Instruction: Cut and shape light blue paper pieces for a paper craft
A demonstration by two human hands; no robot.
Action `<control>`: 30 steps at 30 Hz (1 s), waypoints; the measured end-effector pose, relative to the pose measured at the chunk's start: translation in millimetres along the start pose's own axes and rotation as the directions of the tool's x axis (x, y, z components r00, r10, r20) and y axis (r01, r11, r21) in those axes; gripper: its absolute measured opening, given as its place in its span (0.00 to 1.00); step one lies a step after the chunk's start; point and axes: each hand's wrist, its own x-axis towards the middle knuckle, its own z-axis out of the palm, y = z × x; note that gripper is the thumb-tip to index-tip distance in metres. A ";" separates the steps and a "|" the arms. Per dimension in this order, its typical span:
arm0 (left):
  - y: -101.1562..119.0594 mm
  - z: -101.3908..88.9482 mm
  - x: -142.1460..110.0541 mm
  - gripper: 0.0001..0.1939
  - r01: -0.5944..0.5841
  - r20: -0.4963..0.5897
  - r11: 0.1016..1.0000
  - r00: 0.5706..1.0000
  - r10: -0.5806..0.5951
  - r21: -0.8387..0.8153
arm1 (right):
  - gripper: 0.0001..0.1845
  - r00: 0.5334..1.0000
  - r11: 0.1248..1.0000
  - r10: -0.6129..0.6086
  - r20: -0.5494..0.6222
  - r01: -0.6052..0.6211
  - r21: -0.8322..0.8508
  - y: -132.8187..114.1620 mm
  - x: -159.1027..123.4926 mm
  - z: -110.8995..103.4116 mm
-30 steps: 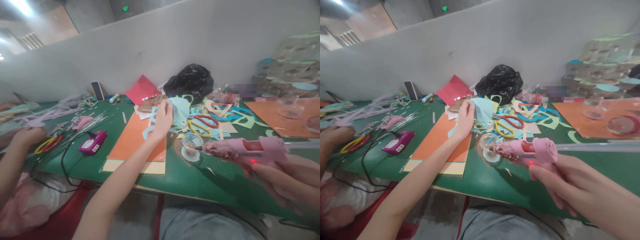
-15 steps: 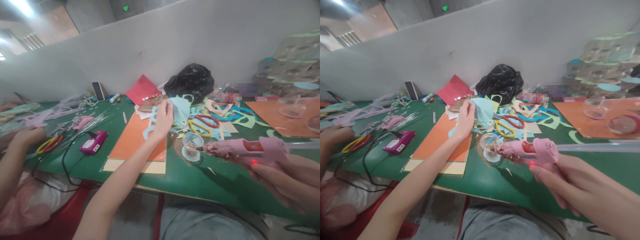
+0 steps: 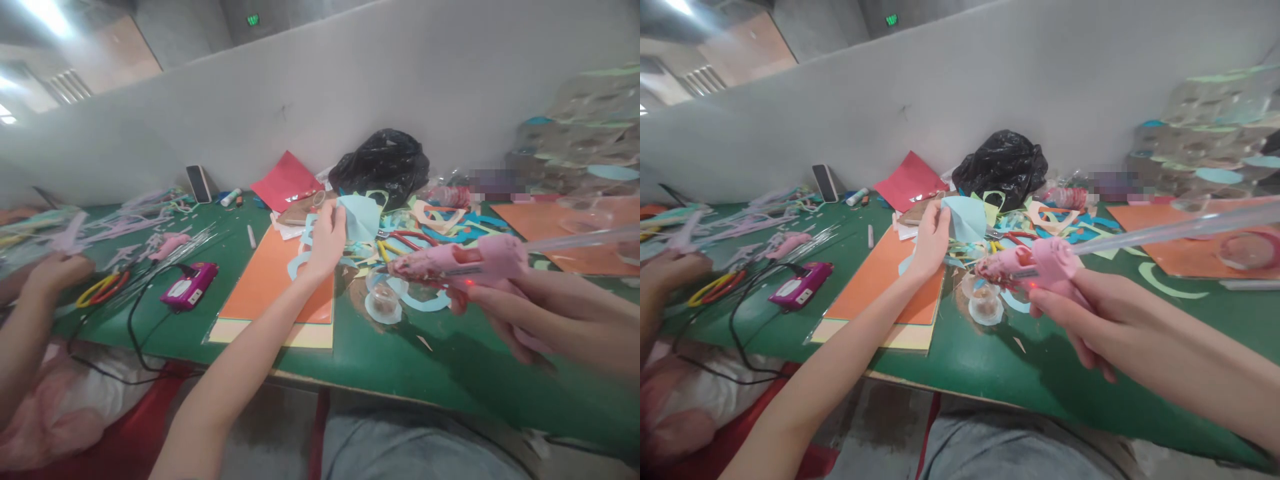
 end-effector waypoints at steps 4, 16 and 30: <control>-0.6 -0.7 0.9 0.12 0.014 -0.013 1.000 1.000 -0.014 -0.009 | 0.44 0.999 0.999 0.030 0.035 -0.031 0.020 -15.0 7.3 2.1; -4.8 -1.5 0.9 0.11 -0.012 -0.016 1.000 1.000 0.012 0.005 | 0.38 0.998 1.000 0.003 0.057 -0.003 0.004 -5.5 8.5 8.7; -5.8 -1.9 1.7 0.11 0.000 -0.007 1.000 1.000 0.000 0.005 | 0.44 0.997 0.998 0.057 0.048 -0.056 -0.012 1.2 7.4 -4.8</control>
